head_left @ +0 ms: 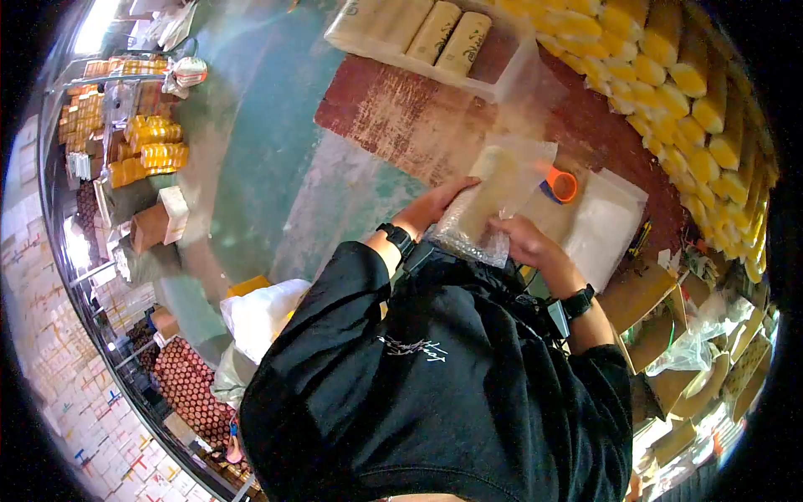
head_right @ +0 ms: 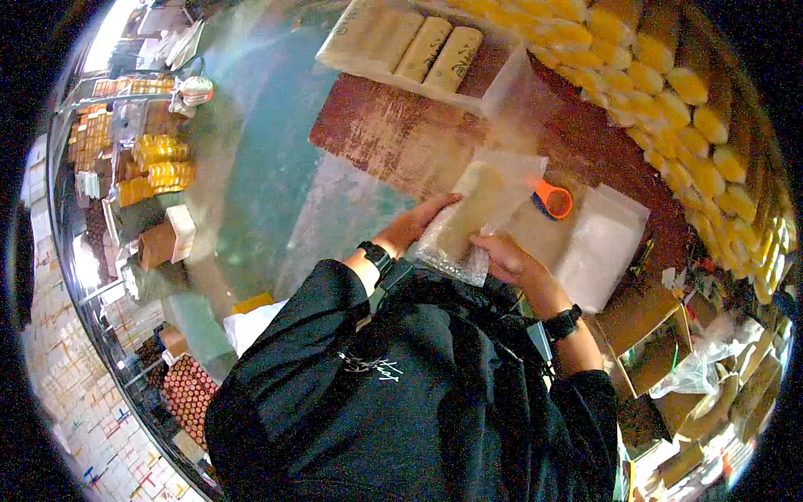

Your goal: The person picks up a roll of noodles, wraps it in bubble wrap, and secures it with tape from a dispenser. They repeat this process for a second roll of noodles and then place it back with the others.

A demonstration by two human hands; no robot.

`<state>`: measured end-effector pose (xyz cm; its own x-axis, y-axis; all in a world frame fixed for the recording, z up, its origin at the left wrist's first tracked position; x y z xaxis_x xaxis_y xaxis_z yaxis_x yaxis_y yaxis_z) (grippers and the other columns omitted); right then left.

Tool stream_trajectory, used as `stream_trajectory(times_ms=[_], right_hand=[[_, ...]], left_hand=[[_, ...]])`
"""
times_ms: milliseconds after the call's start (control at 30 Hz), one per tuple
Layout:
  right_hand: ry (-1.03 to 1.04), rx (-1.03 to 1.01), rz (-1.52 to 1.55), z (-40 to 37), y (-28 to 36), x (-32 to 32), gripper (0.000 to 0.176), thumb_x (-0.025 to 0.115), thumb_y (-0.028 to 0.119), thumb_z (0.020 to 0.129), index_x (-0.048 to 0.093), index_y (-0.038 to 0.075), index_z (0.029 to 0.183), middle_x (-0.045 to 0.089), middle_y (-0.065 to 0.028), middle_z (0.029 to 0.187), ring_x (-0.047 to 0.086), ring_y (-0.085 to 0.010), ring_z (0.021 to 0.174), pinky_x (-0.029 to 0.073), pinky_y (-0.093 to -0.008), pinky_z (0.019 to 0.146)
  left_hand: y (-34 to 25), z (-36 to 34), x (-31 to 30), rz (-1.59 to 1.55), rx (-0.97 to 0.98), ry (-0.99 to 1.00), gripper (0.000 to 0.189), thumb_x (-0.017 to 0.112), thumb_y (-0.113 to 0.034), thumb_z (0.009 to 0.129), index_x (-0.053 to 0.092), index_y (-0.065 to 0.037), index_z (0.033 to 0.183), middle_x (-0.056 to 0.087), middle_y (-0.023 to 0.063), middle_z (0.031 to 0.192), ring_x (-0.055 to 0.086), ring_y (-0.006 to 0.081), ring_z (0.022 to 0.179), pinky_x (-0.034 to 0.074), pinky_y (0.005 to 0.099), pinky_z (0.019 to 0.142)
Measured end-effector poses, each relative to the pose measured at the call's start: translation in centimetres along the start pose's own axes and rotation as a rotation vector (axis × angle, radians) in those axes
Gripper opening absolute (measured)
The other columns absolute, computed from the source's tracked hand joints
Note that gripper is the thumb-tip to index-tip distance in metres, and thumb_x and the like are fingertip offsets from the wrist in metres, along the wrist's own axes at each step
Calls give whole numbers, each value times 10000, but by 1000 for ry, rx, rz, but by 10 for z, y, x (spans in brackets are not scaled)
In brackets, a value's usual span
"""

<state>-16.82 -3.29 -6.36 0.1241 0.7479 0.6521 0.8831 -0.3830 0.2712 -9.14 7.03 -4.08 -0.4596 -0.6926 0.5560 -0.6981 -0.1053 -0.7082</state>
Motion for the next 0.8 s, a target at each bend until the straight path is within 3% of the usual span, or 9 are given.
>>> stream_trajectory(times_ms=[67,167,200,267,333,400,533,667,800], right_hand=[[-17,32,-55,-13,9,13,366,525,155,1051,526,-24,1370,664,-133,1259,667,-260,1133,530,-431,1011],[23,24,-157,8,-1,-8,361,531,149,1046,535,-55,1343,672,-148,1235,674,-243,1116,540,-425,984],[29,24,-156,8,3,-2,361,531,145,1044,535,-56,1344,672,-151,1237,674,-247,1117,537,-429,989],[42,28,-152,4,13,14,361,530,136,1040,535,-59,1344,672,-155,1240,674,-254,1119,531,-435,999],[89,65,-81,16,8,4,392,525,161,1042,514,-40,1378,656,-152,1280,670,-259,1131,525,-445,1013],[112,96,9,17,6,9,414,519,191,1046,498,-21,1400,645,-149,1303,665,-266,1142,521,-450,1024],[84,149,126,17,1,14,424,510,260,1056,524,-9,1383,642,-160,1317,667,-297,1144,536,-456,1022],[57,81,124,34,1,13,430,488,294,1075,497,8,1396,645,-145,1255,649,-291,1148,524,-446,1026],[-338,-155,-104,93,-19,-78,355,520,299,1062,613,19,1259,691,-133,1135,688,-297,1020,563,-442,873]], left_hand=[[32,1,-21,142,117,61,563,609,-151,1010,390,-59,1520,572,184,1436,626,251,1242,528,392,1032],[51,3,-26,-208,-186,2,576,593,-149,1012,373,-81,1540,548,172,1468,593,237,1281,497,392,1066],[2,-20,7,-211,-244,-78,538,535,-129,1033,378,-106,1547,537,156,1483,564,228,1312,462,375,1102],[-23,-28,4,12,-130,-138,493,533,-193,1036,433,-99,1509,567,152,1446,579,236,1288,461,383,1103],[-3,-26,-27,461,212,-93,544,643,-360,997,531,-36,1420,650,174,1342,666,270,1179,528,434,1035],[-11,-30,-10,102,-92,-168,515,653,-367,989,575,-35,1375,680,163,1288,680,274,1144,544,447,1011],[89,-12,-34,-606,-620,-180,629,717,-275,937,463,-63,1471,628,147,1362,648,239,1184,523,375,1029],[78,-16,-44,-348,-453,-273,630,709,-339,937,480,-31,1436,666,147,1265,683,260,1097,563,390,969],[53,3,-48,-299,-92,-200,622,692,-276,960,410,-65,1472,626,138,1311,643,259,1163,567,420,960]])
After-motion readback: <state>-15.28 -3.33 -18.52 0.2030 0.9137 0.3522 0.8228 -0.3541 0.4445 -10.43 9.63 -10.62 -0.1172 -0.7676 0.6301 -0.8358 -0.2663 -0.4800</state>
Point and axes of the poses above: each hand's wrist, its own z-axis towards the middle knuckle, its own x-axis out of the palm, y = z × x, the point moved 10 cm from there along z, towards the middle knuckle
